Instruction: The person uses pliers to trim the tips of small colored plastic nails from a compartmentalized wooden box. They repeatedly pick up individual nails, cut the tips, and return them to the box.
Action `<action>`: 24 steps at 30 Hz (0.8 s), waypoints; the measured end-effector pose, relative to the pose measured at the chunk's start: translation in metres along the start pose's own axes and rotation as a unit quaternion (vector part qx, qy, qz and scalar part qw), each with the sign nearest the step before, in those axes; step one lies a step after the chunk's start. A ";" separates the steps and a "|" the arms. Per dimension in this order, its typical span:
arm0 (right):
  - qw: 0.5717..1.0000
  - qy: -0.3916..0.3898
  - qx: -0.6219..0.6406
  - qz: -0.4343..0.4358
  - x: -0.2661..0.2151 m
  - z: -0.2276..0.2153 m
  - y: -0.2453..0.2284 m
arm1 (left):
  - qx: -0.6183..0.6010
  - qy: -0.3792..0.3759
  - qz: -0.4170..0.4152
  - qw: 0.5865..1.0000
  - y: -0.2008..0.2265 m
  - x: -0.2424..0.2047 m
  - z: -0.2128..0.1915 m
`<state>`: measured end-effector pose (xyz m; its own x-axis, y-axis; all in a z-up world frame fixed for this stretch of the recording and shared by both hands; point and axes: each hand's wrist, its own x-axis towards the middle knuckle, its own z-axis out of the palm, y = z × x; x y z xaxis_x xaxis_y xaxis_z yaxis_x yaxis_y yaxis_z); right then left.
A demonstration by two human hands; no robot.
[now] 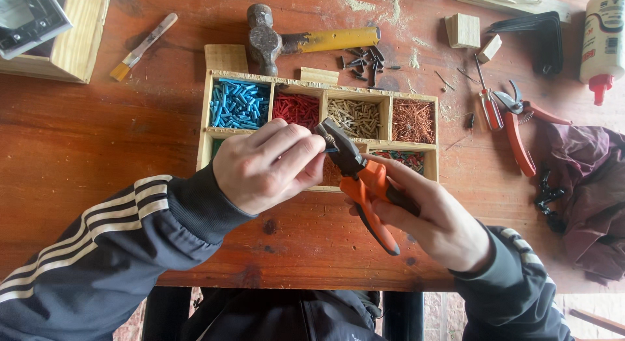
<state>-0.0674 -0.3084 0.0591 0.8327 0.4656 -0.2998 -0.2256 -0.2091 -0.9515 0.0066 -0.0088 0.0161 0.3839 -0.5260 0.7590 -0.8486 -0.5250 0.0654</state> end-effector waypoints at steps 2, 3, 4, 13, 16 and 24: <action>1.000 0.001 -0.021 -0.016 -0.002 0.004 -0.001 | 0.009 0.001 0.009 1.000 0.000 0.001 -0.001; 0.998 0.014 -0.053 -0.021 -0.002 0.006 -0.002 | 0.008 0.002 0.014 1.000 0.000 0.002 -0.002; 0.996 0.026 -0.085 -0.026 -0.002 0.008 -0.002 | 0.006 0.002 0.018 1.000 0.001 0.001 -0.002; 0.999 0.018 -0.048 -0.008 0.002 0.012 -0.016 | 0.028 0.011 0.021 0.999 0.000 0.000 -0.002; 0.999 0.016 -0.042 -0.020 -0.002 0.013 -0.015 | 0.029 -0.004 0.023 0.999 -0.001 -0.003 0.001; 0.993 0.030 -0.114 -0.027 -0.005 0.017 -0.020 | 0.081 0.001 0.071 0.994 0.006 0.000 -0.003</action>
<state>-0.0758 -0.2921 0.0783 0.8702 0.4312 -0.2383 -0.0653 -0.3784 -0.9233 0.0009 -0.0102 0.0185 0.2636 -0.6018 0.7539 -0.8242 -0.5466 -0.1482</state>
